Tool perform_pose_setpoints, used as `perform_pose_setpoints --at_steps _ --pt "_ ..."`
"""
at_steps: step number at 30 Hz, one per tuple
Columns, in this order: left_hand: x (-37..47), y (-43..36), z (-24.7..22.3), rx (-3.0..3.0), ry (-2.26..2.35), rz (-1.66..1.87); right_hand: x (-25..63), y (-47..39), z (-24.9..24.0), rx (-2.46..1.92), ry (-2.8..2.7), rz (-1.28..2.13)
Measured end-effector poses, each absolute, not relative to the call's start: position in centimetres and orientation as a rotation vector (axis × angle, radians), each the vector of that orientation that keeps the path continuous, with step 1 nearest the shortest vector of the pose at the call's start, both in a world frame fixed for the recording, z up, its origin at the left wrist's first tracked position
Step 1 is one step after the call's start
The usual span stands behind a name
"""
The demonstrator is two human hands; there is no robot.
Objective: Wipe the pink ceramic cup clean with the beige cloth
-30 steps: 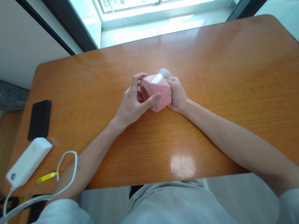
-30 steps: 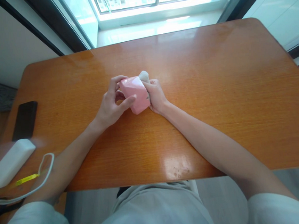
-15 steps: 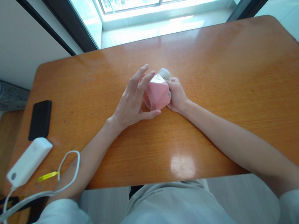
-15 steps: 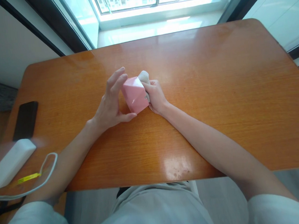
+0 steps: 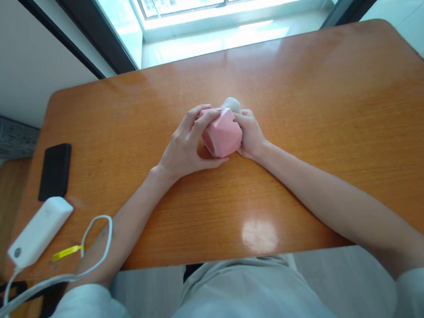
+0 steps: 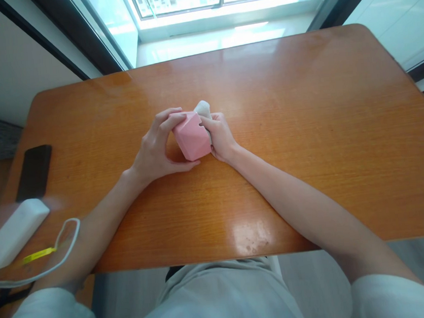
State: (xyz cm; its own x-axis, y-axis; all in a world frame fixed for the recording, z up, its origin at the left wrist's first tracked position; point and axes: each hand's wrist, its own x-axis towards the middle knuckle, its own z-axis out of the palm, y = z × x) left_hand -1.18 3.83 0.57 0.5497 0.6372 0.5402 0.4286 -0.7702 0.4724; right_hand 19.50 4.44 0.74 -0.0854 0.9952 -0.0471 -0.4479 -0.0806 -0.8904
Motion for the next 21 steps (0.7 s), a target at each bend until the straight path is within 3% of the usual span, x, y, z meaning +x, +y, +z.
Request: perform_pose_setpoints --at_steps 8,21 --pt "-0.2 3.1 0.9 2.086 0.975 1.063 19.3 4.3 0.9 -0.924 -0.89 1.482" --pt "-0.3 3.2 2.3 2.028 1.127 0.995 19.2 4.3 1.1 -0.905 -0.912 1.486"
